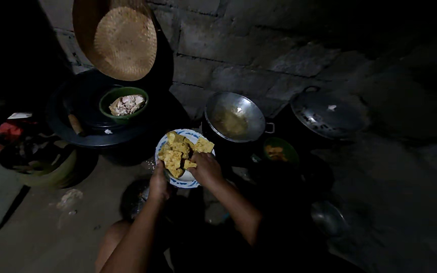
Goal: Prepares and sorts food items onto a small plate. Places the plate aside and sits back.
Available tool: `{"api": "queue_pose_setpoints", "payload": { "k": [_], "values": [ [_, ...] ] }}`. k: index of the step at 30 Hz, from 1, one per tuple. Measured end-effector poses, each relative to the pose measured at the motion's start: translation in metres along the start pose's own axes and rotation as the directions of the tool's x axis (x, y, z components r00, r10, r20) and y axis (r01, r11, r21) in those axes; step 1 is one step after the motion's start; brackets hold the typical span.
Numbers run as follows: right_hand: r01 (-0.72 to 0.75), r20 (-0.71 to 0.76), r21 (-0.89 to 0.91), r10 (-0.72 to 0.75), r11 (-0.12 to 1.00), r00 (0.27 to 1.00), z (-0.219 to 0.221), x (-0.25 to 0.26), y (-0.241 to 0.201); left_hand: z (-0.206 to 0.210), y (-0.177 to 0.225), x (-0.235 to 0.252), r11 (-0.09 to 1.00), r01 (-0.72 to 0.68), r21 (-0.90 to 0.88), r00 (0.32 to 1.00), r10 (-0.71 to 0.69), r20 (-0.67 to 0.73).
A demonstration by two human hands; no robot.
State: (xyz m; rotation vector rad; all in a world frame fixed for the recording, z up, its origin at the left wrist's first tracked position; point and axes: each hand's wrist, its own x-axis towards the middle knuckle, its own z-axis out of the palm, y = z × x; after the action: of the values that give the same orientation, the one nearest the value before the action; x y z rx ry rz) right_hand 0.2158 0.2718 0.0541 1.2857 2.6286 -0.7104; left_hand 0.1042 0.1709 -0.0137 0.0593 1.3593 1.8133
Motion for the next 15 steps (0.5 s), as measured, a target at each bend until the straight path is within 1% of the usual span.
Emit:
{"api": "queue_pose_setpoints", "payload": {
  "k": [3,5,7,9,11,12,15],
  "values": [
    [-0.069,0.026,0.08,0.067,0.994,0.997,0.004,0.002,-0.001,0.003,-0.001,-0.002,0.999,-0.01,0.032,1.0,0.011,-0.016],
    [-0.082,0.05,0.066,0.079,0.994,0.996,0.0,0.004,0.001,0.007,-0.001,-0.002,1.0,-0.007,0.017,0.999,0.007,-0.033],
    [-0.064,0.077,0.037,0.061,0.997,0.995,-0.011,0.004,0.005,0.007,-0.004,0.001,1.0,-0.011,0.001,0.999,0.011,-0.037],
    [-0.021,0.094,0.048,0.016,0.999,0.995,-0.031,0.001,0.017,0.006,-0.006,0.003,1.0,-0.004,-0.023,0.999,0.003,-0.044],
    [0.0,0.026,0.103,-0.003,0.995,1.0,-0.055,0.003,0.039,0.004,-0.004,0.005,0.999,0.002,-0.049,0.999,-0.005,-0.051],
    [-0.017,-0.03,0.097,0.02,0.995,0.999,-0.068,0.005,0.051,0.002,-0.004,0.006,0.998,0.006,-0.056,0.999,-0.008,-0.051],
    [-0.14,-0.236,-0.042,0.126,0.989,0.964,-0.097,0.021,0.095,-0.003,-0.003,0.01,0.998,0.023,-0.057,0.997,-0.027,-0.071]
  ]
}}
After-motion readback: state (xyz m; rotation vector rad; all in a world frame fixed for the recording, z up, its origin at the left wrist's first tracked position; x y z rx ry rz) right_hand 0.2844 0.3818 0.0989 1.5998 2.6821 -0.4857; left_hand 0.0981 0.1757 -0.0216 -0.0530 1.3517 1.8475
